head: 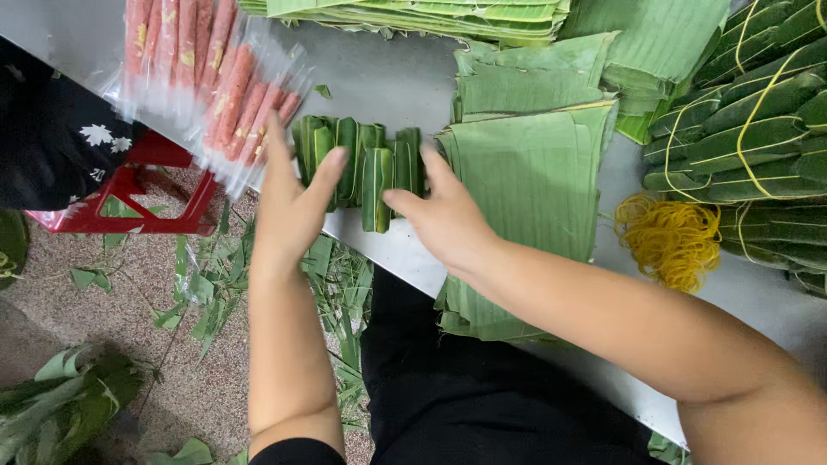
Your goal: The person wraps sausage rolls in cut banana leaf pieces, folding the leaves around each roll and securing the bundle with a rubber band. They stack the finished wrapped rolls on the table, gather completed bundles, and place them aside while reaching for new leaves and rolls.
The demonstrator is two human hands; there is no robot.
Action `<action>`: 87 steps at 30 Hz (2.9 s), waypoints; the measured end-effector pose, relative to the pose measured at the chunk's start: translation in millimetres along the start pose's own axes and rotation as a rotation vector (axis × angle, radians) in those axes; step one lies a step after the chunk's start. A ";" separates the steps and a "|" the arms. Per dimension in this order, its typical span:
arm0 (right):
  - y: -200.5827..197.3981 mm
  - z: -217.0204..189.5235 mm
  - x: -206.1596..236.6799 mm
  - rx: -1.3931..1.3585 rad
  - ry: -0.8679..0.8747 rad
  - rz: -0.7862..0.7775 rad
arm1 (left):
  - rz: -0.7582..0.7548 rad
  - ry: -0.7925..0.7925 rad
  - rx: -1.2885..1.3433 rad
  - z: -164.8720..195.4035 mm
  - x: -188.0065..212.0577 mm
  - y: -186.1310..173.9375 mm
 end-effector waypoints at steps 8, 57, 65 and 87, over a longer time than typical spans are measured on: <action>18.4 -20.0 -15.1 -0.006 0.122 -0.038 | -0.072 -0.172 0.416 -10.8 -5.5 23.7; 55.7 -28.3 65.1 1.654 -1.104 -0.748 | 0.269 0.060 0.169 -66.7 209.6 38.8; -152.0 -122.0 87.2 1.536 -0.701 0.168 | 0.288 0.113 -0.230 -38.1 201.6 20.4; -242.7 -70.8 128.4 1.624 -0.736 0.503 | 0.222 0.118 -0.374 -21.8 191.6 18.3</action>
Point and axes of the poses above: each hand's wrist, its own x-axis away from the middle knuckle, its own y-axis out of the palm, z = x × y, the point moved 7 cm from there along -x, towards the middle knuckle, and after that the axes turned 11 degrees about z, right-handed, at the moved point
